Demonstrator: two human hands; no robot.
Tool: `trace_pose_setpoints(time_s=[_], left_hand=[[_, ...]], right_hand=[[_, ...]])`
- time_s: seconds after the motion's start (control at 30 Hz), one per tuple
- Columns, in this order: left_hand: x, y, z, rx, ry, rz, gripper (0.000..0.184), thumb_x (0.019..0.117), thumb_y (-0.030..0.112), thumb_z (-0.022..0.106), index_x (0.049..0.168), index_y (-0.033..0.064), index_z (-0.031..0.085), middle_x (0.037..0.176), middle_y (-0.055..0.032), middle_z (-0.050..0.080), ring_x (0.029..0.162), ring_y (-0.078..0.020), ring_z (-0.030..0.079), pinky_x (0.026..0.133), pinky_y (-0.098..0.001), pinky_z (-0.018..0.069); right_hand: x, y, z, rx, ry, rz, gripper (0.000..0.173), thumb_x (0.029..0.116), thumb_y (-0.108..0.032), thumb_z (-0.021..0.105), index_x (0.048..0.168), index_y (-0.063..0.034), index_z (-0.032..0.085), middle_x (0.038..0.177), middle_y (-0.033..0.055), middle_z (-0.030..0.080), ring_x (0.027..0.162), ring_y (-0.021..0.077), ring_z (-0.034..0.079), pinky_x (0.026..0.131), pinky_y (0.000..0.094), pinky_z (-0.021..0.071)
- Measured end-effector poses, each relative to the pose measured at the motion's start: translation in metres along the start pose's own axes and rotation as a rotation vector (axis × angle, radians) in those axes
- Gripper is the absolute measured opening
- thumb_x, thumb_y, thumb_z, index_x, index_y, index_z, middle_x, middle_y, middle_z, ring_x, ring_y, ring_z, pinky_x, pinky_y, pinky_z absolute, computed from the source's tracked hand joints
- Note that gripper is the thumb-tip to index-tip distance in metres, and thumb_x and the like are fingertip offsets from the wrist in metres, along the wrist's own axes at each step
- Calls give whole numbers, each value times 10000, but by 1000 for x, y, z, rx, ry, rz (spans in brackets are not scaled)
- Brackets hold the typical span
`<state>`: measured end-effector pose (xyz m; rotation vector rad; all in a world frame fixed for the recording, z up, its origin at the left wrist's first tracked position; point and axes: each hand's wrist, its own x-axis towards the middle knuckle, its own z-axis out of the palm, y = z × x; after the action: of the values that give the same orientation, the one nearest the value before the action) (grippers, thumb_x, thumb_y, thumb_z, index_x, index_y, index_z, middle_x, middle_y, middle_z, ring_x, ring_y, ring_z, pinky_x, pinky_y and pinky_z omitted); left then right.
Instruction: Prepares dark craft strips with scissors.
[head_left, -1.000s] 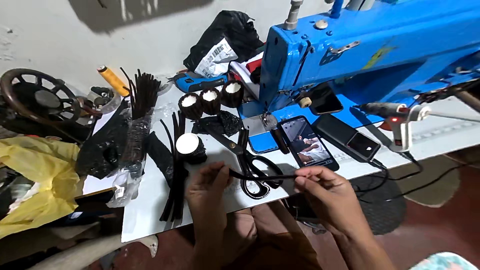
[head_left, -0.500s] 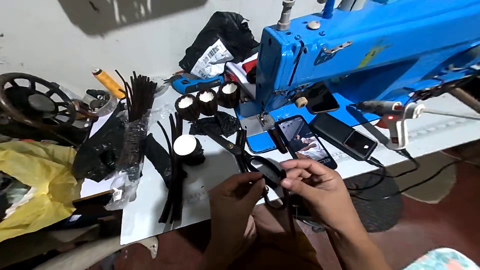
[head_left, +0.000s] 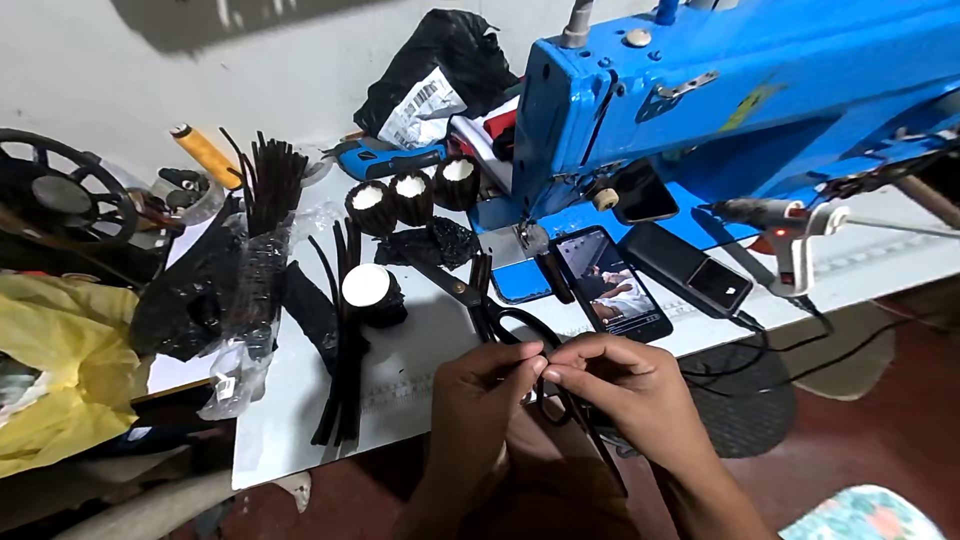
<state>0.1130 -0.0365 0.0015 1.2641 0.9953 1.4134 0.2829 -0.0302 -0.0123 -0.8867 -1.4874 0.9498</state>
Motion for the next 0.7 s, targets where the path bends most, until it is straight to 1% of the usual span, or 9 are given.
trace_pose_setpoints(time_s=[0.07, 0.13, 0.2, 0.27, 0.3, 0.37, 0.53, 0.67, 0.7], left_hand=[[1, 0, 1, 11, 17, 4, 117, 882, -41, 693, 979, -29, 757, 877, -9, 750, 745, -24, 698, 715, -190, 605], [2, -2, 4, -17, 75, 16, 100, 872, -61, 687, 953, -34, 739, 850, -4, 742, 729, -18, 689, 690, -183, 597], [5, -6, 5, -23, 152, 56, 95, 873, -73, 678, 949, -42, 727, 834, 4, 737, 724, -18, 689, 682, -186, 597], [8, -7, 4, 3, 232, 83, 87, 884, -66, 673, 951, -39, 723, 817, 7, 734, 712, -20, 688, 673, -186, 597], [9, -8, 5, 4, 261, 95, 83, 890, -65, 671, 951, -37, 720, 816, 3, 734, 710, -25, 689, 673, -190, 598], [9, -8, 8, -31, 303, 111, 92, 886, -77, 666, 945, -32, 719, 817, -2, 736, 708, -38, 696, 672, -202, 607], [10, -9, 6, -44, 378, 143, 103, 886, -84, 662, 945, -17, 715, 833, -5, 743, 739, -71, 720, 696, -247, 628], [10, -5, 7, -49, 405, 165, 115, 878, -98, 662, 943, -17, 711, 827, -2, 743, 734, -65, 718, 690, -238, 627], [9, -5, 8, -43, 400, 178, 108, 878, -93, 664, 942, -17, 709, 831, -2, 742, 739, -65, 720, 692, -239, 629]], right_hand=[[1, -1, 2, -7, -1, 6, 64, 912, -102, 735, 967, -72, 744, 856, -87, 719, 754, -46, 643, 695, 116, 544], [-1, -1, 6, -59, 10, -13, 128, 926, -119, 724, 1027, -44, 746, 896, -61, 723, 784, -40, 643, 716, 123, 546], [-8, -1, 12, -230, 20, -113, 260, 945, -212, 730, 1126, -25, 727, 1021, -4, 727, 908, -25, 656, 808, 129, 553], [-17, 2, 19, -448, 35, -247, 321, 963, -314, 723, 1141, -47, 710, 1159, 85, 720, 1068, 64, 668, 914, 177, 537], [-20, 6, 22, -538, 60, -301, 291, 970, -324, 715, 1095, -61, 720, 1172, 116, 714, 1071, 108, 667, 916, 194, 531], [-24, 12, 26, -651, 117, -352, 215, 979, -290, 703, 977, -77, 731, 1152, 141, 715, 1045, 139, 674, 903, 195, 529], [-20, 13, 26, -662, 165, -385, 153, 974, -183, 695, 917, -44, 725, 1074, 141, 722, 996, 111, 680, 879, 155, 524], [-16, 17, 31, -623, 166, -423, 263, 956, -225, 735, 1091, -6, 679, 1086, 143, 719, 1054, 112, 681, 937, 171, 522], [-15, 18, 33, -616, 169, -434, 257, 953, -221, 739, 1082, -5, 689, 1074, 144, 721, 1041, 111, 686, 931, 170, 527]])
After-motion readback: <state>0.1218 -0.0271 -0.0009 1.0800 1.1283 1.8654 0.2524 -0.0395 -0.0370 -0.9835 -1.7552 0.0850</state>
